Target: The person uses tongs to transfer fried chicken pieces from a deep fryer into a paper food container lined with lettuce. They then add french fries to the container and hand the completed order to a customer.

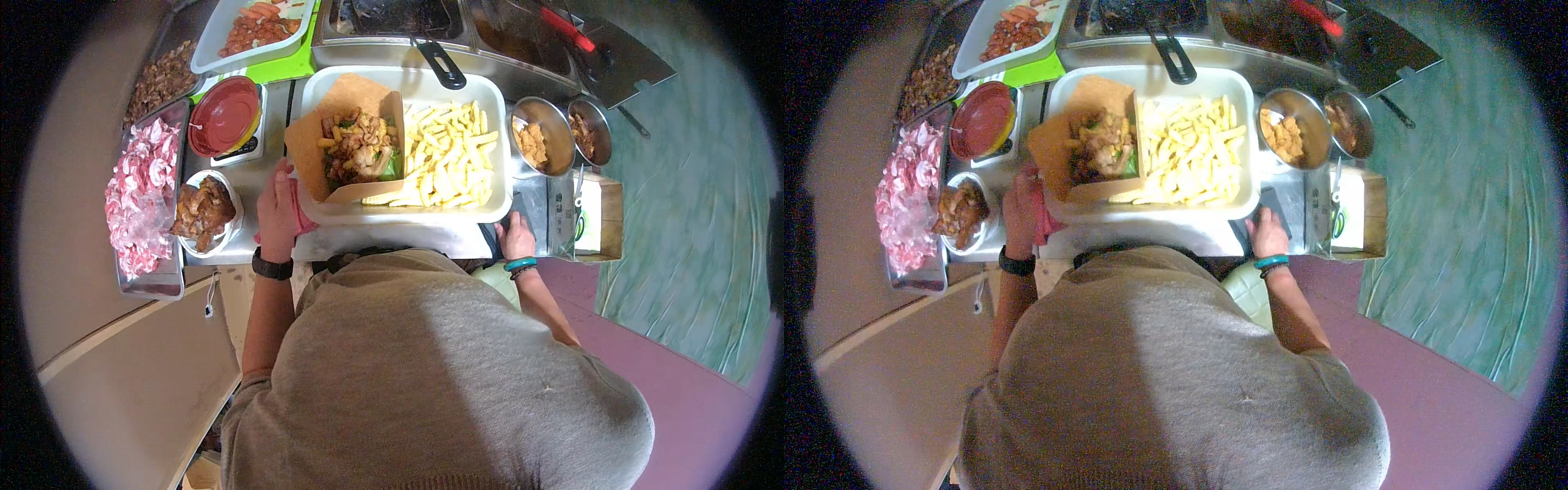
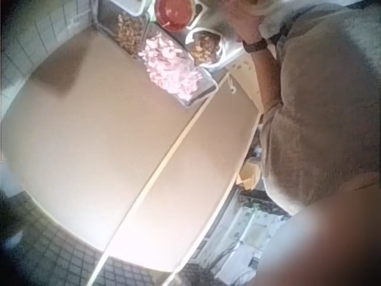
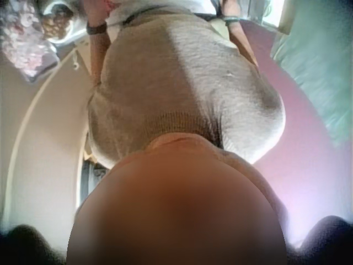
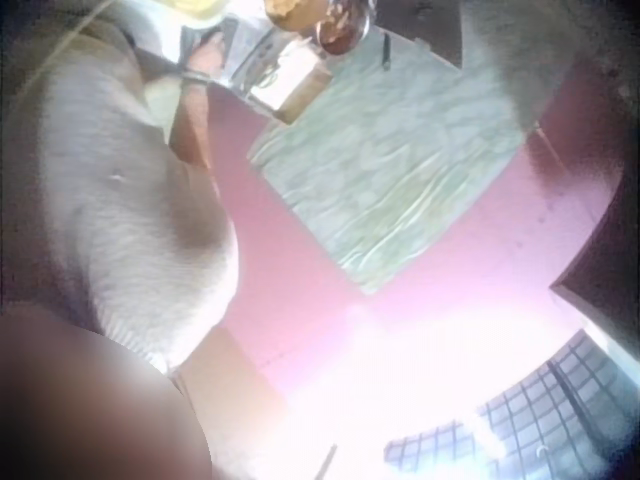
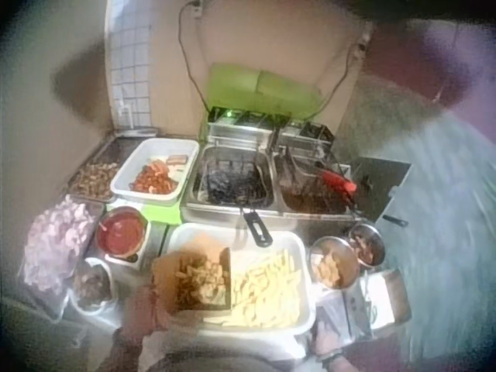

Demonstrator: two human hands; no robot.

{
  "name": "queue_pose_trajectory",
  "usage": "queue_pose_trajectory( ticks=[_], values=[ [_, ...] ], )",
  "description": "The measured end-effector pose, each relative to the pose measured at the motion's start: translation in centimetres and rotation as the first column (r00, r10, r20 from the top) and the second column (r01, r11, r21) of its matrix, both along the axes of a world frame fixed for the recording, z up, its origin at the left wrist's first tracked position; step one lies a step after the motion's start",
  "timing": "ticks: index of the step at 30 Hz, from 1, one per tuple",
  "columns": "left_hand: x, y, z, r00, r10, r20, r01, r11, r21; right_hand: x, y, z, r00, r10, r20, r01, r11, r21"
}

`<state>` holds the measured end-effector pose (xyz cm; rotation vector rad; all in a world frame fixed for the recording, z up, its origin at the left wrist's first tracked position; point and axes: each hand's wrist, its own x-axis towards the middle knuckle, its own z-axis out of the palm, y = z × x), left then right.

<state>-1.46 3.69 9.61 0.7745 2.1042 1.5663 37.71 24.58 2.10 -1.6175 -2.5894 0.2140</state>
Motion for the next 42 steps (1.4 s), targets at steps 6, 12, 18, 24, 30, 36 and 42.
queue_pose_trajectory(
  ticks=[6, 12, 18, 24, 30, 36, 42],
  values=[
    [-2.4, -3.4, -9.1, 0.845, 0.022, -0.535, -0.161, 0.963, -0.215, 0.5, 1.4, -1.6, 0.988, 0.148, -0.037, -0.146, 0.988, 0.059],
    [-0.1, -3.3, -11.2, 0.801, -0.117, -0.587, -0.154, 0.907, -0.392, 0.1, 1.2, -0.6, 0.993, 0.120, 0.019, -0.120, 0.992, 0.028],
    [1.3, -2.9, -10.8, 0.665, -0.132, -0.735, -0.284, 0.866, -0.412, 0.4, 1.9, -0.5, 0.992, 0.107, -0.067, -0.106, 0.994, 0.013],
    [1.3, -2.8, -10.8, 0.687, -0.117, -0.717, -0.288, 0.862, -0.416, 1.6, 5.0, -3.4, 0.975, -0.011, -0.223, -0.009, 0.996, -0.087],
    [1.4, -3.0, -10.4, 0.681, -0.123, -0.722, -0.278, 0.868, -0.411, 1.3, 5.6, -3.6, 0.996, -0.042, -0.083, 0.037, 0.997, -0.061],
    [1.0, -2.9, -10.6, 0.737, -0.104, -0.668, -0.211, 0.903, -0.373, 0.1, 5.6, -2.8, 0.997, -0.062, 0.043, 0.062, 0.998, 0.000],
    [1.4, -2.8, -9.8, 0.755, -0.110, -0.647, -0.202, 0.899, -0.388, 1.0, 5.7, -1.6, 0.996, -0.062, -0.062, 0.057, 0.995, -0.080]
  ],
)
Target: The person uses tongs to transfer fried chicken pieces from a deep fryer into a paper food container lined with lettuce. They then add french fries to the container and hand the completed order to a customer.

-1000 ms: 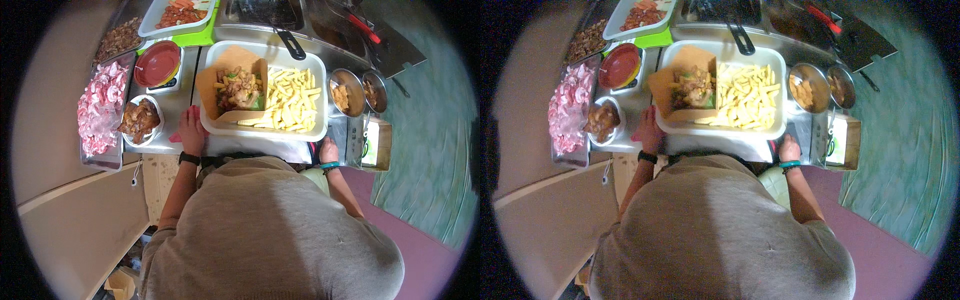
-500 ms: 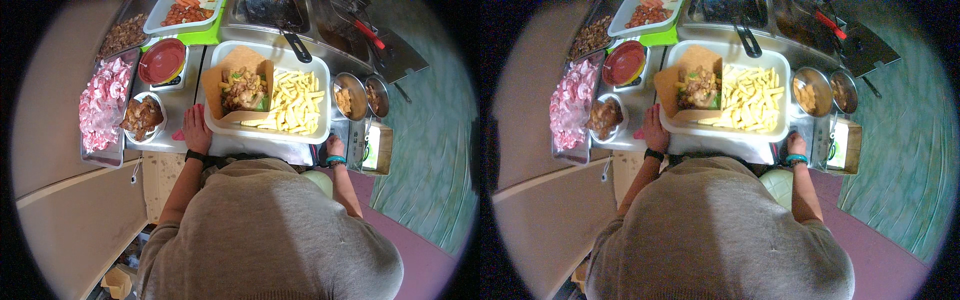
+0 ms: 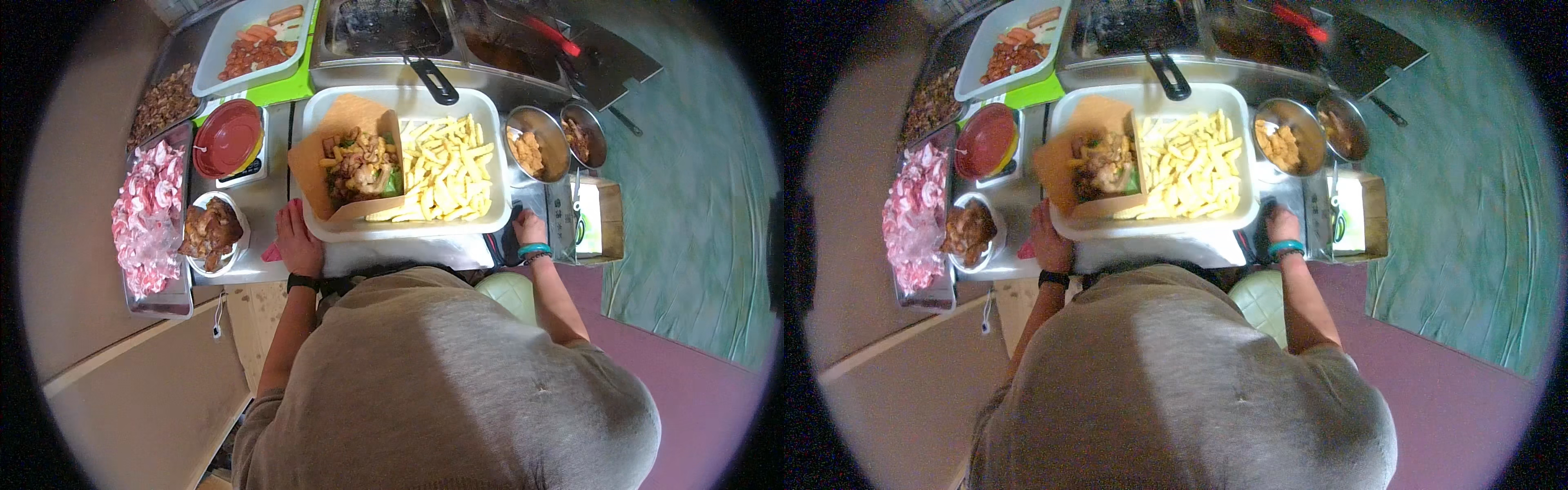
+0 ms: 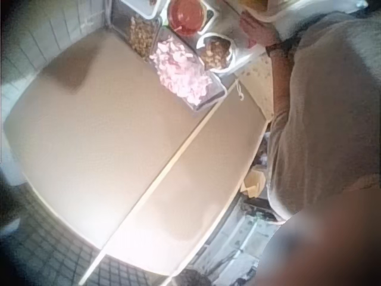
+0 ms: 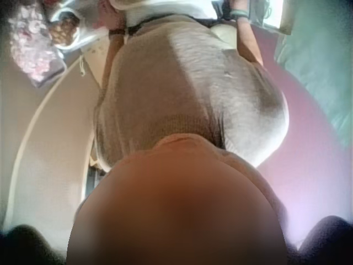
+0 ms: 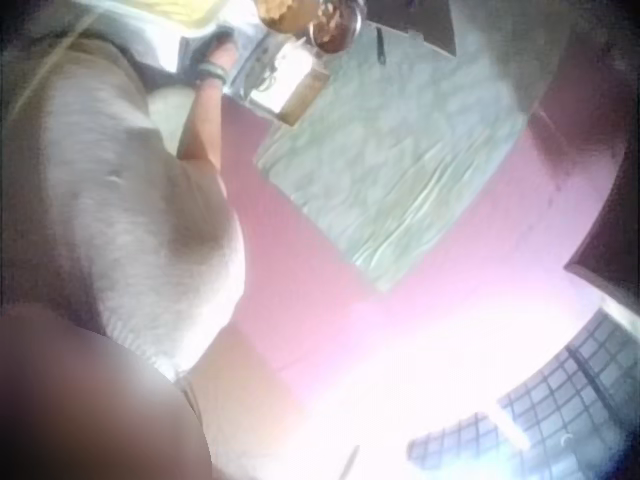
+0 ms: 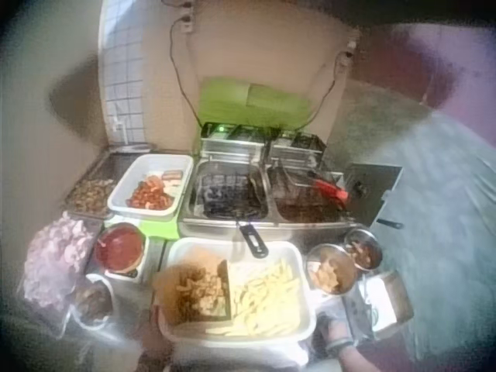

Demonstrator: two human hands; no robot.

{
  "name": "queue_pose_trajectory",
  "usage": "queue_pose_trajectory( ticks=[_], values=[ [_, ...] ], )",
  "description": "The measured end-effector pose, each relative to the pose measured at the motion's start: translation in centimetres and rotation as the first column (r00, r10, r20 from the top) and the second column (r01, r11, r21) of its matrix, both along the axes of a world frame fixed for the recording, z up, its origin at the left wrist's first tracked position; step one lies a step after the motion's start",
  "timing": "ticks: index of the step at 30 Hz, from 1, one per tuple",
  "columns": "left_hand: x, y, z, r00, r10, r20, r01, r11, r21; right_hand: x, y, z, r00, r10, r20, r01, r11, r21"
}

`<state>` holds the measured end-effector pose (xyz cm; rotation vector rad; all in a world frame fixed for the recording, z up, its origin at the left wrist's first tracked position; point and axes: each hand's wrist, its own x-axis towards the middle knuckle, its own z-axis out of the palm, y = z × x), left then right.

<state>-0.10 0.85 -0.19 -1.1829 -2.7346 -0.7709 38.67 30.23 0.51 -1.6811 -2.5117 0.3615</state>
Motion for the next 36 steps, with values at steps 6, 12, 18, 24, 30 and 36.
queue_pose_trajectory(
  ticks=[6, 12, 18, 24, 30, 36],
  values=[
    [0.4, -0.2, -0.4, 0.997, -0.009, -0.083, 0.008, 1.000, -0.013, 1.2, -0.1, -1.1, 0.986, -0.102, -0.131, 0.103, 0.995, 0.004],
    [0.7, 0.1, 0.4, 1.000, -0.008, -0.027, 0.007, 1.000, -0.010, 1.5, 0.3, -1.5, 0.993, -0.104, -0.055, 0.104, 0.995, 0.008],
    [-0.1, 0.9, -0.2, 0.997, -0.039, -0.060, 0.040, 0.999, 0.029, 1.2, 0.9, 1.2, 0.930, -0.141, -0.338, 0.168, 0.985, 0.051],
    [-0.1, -0.7, 0.9, 0.997, -0.008, -0.076, 0.014, 0.997, 0.082, -0.9, 6.4, 9.5, 0.859, -0.025, -0.512, 0.249, 0.893, 0.375],
    [1.5, 0.5, -1.3, 0.998, -0.038, -0.045, 0.045, 0.987, 0.157, -5.5, 5.0, 16.2, 0.865, 0.384, -0.324, -0.049, 0.706, 0.706],
    [2.4, -5.2, 3.1, 0.999, 0.035, 0.014, -0.038, 0.970, 0.241, -14.8, -8.9, 15.9, 0.151, 0.532, -0.833, -0.671, 0.674, 0.308]
  ],
)
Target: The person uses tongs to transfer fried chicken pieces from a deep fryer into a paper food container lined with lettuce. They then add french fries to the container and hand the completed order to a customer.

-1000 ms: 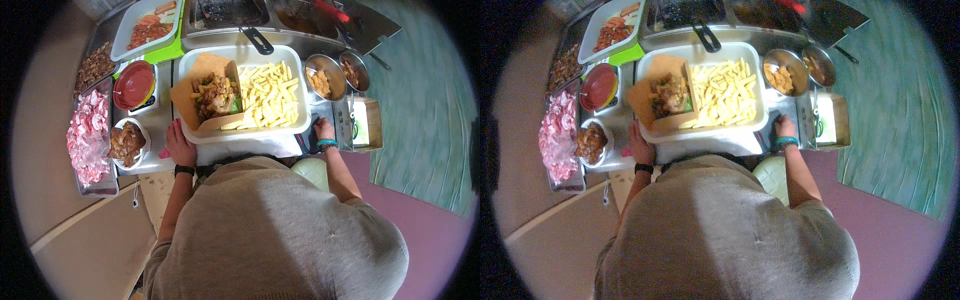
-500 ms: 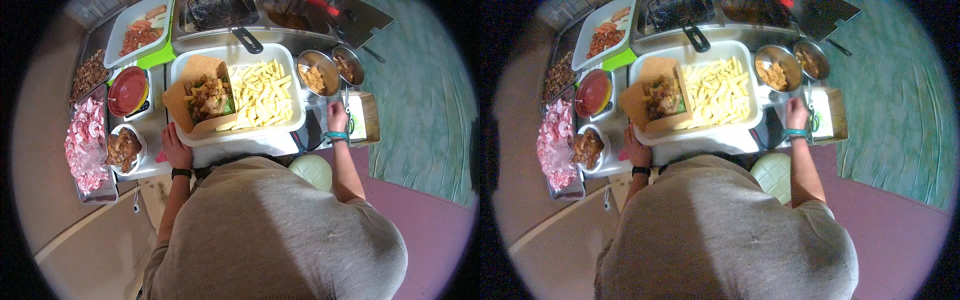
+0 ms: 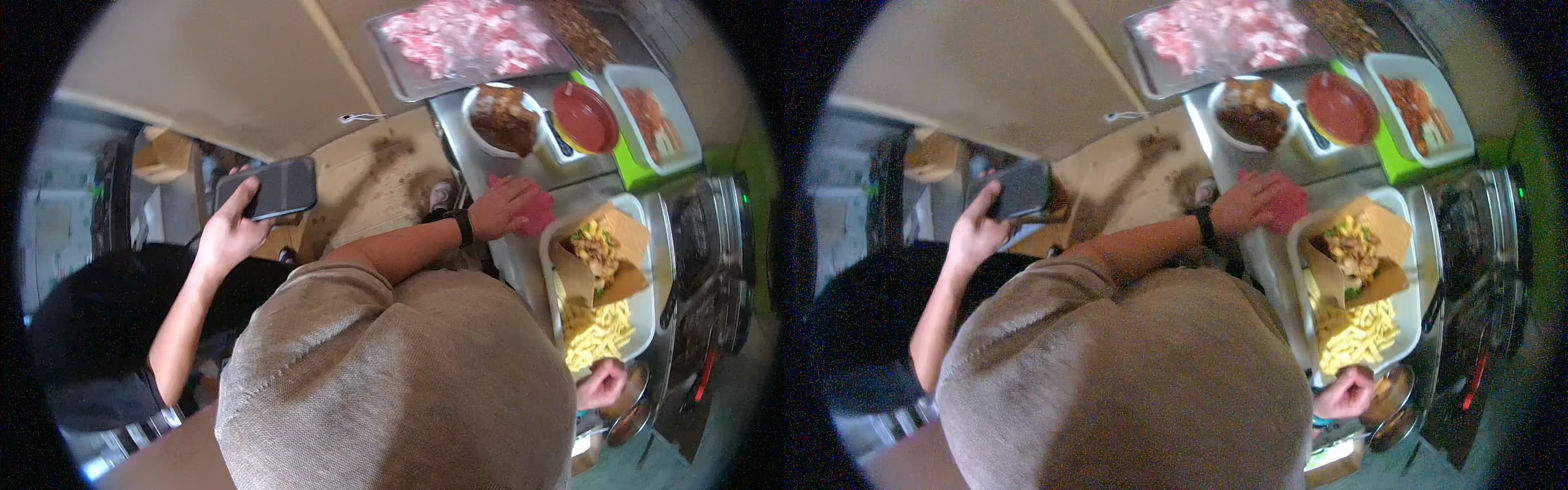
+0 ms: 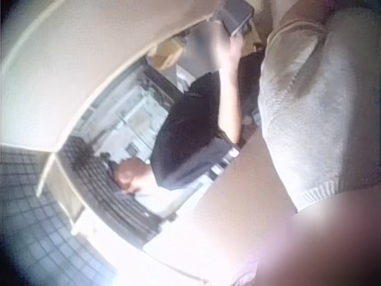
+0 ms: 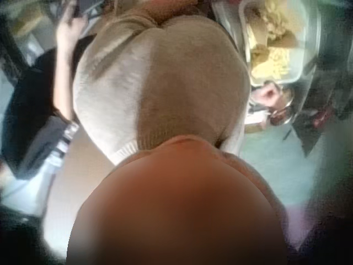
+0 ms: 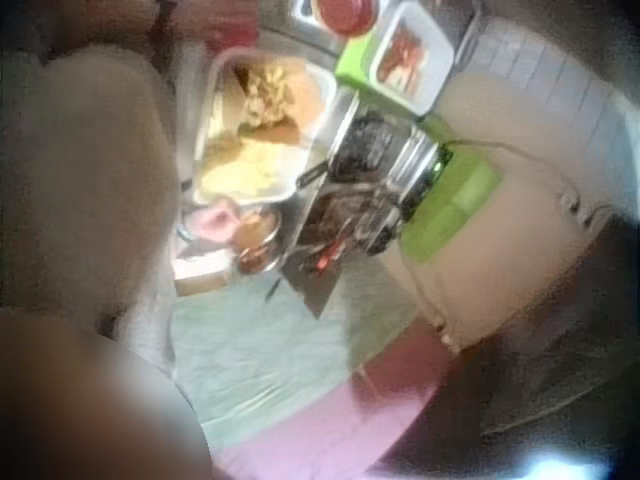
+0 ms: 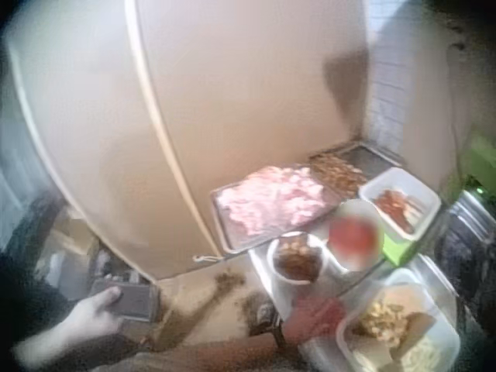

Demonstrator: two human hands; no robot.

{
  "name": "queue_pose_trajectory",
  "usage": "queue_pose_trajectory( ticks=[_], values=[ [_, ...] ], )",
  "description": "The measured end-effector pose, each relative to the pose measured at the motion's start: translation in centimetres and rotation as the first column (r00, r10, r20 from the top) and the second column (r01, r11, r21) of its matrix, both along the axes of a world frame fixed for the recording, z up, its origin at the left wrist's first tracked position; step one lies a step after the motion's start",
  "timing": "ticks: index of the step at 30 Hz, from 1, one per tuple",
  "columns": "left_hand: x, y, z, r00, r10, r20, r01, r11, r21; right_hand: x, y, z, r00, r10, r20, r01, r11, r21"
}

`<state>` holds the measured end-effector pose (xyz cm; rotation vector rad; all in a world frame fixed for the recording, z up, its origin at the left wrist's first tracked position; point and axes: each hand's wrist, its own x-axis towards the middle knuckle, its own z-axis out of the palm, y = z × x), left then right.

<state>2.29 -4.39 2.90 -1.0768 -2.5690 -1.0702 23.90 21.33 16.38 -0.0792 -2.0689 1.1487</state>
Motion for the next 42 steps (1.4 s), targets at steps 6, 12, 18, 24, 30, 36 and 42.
queue_pose_trajectory(
  ticks=[6, 12, 18, 24, 30, 36, 42],
  values=[
    [6.2, -10.5, 4.8, 0.876, 0.075, 0.477, -0.363, 0.753, 0.549, -8.0, -4.1, -1.5, 0.813, 0.451, 0.368, -0.407, 0.892, -0.194],
    [14.9, -16.8, 9.2, 0.790, 0.155, 0.593, -0.613, 0.153, 0.775, -11.0, -9.6, -2.4, 0.416, 0.763, 0.495, -0.511, 0.646, -0.566],
    [15.1, -15.4, 11.3, 0.732, 0.233, 0.640, -0.637, -0.100, 0.764, -13.0, -14.2, -2.5, 0.085, 0.884, 0.459, -0.568, 0.421, -0.707],
    [15.7, -12.5, 11.2, 0.752, 0.011, 0.659, -0.648, 0.199, 0.736, -13.6, -16.7, -2.5, 0.147, 0.971, 0.190, -0.615, 0.240, -0.751],
    [12.1, -10.9, 12.6, 0.539, -0.128, 0.832, -0.188, 0.945, 0.267, -14.2, -15.3, -0.5, 0.347, 0.937, 0.038, -0.254, 0.133, -0.958],
    [5.2, -6.3, 13.8, 0.613, -0.407, 0.678, 0.550, 0.835, 0.003, -12.3, -7.7, -2.3, 0.298, 0.858, -0.420, 0.076, -0.459, -0.885],
    [2.8, -0.3, 17.7, 0.493, -0.479, 0.726, 0.731, 0.681, -0.048, -5.6, -1.3, -3.0, 0.201, 0.948, -0.247, -0.021, -0.248, -0.969]
  ],
)
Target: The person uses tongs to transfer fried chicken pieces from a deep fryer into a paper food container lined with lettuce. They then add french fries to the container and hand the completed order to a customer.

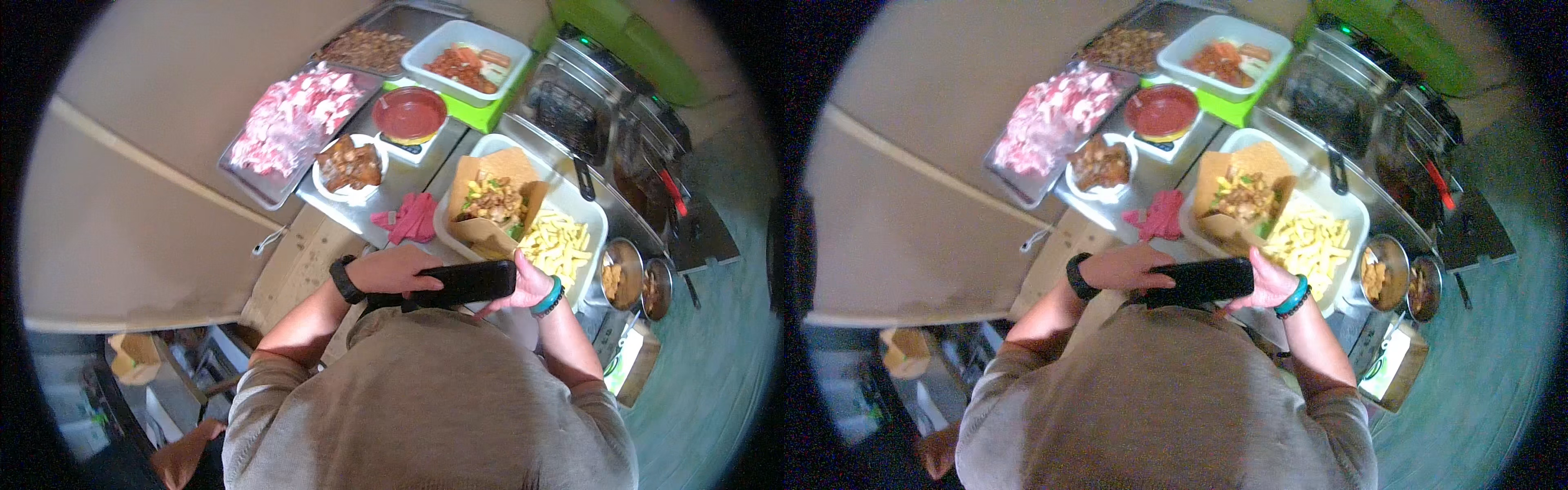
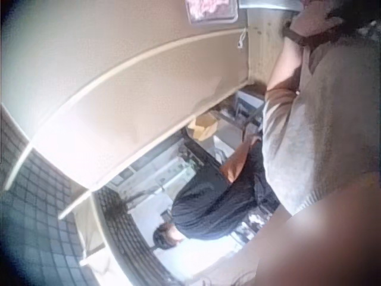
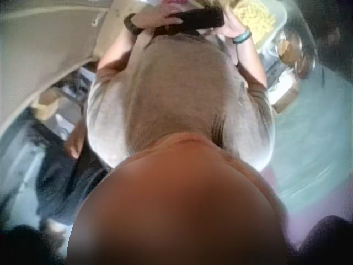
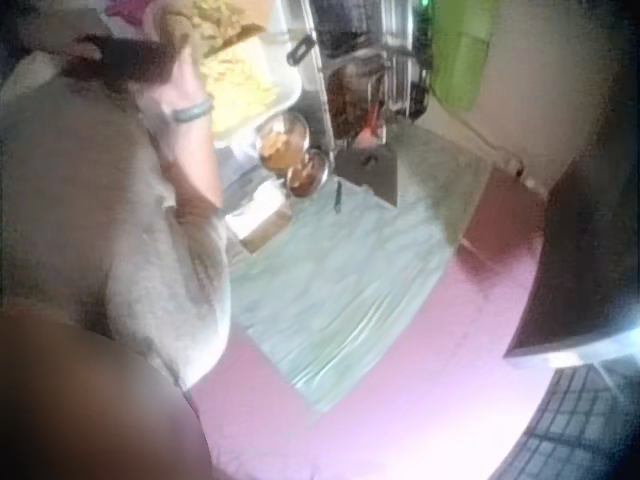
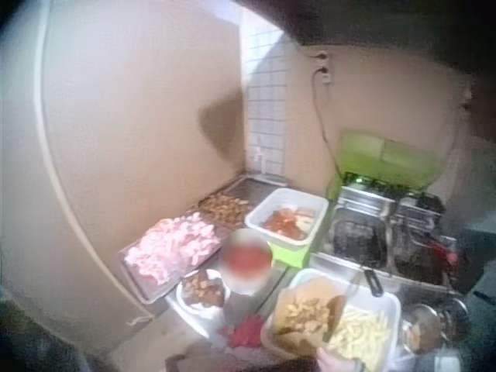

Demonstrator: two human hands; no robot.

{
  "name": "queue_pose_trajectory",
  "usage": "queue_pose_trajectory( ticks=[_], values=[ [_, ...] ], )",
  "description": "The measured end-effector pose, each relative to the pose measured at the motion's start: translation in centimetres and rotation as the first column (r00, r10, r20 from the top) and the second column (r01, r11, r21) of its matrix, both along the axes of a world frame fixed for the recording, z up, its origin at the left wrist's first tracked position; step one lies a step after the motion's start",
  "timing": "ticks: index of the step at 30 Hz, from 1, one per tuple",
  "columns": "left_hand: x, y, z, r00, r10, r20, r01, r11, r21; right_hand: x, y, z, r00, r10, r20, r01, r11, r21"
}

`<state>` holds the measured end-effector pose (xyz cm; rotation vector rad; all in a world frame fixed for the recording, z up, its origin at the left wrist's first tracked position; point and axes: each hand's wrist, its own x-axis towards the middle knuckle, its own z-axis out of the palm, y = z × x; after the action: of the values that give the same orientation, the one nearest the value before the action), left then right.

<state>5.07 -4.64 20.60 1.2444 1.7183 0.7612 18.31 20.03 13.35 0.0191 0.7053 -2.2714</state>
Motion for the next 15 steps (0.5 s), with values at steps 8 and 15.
queue_pose_trajectory(
  ticks=[8, 15],
  values=[
    [2.4, 8.1, -3.5, 0.907, -0.117, -0.405, 0.227, 0.945, 0.234, 5.8, 4.2, 1.0, 0.994, 0.008, -0.110, 0.004, 0.994, 0.107],
    [1.2, 7.3, -3.9, 0.948, 0.223, -0.229, -0.152, 0.945, 0.291, 16.9, 6.1, 0.7, 0.952, -0.140, 0.271, -0.014, 0.868, 0.497]
  ],
)
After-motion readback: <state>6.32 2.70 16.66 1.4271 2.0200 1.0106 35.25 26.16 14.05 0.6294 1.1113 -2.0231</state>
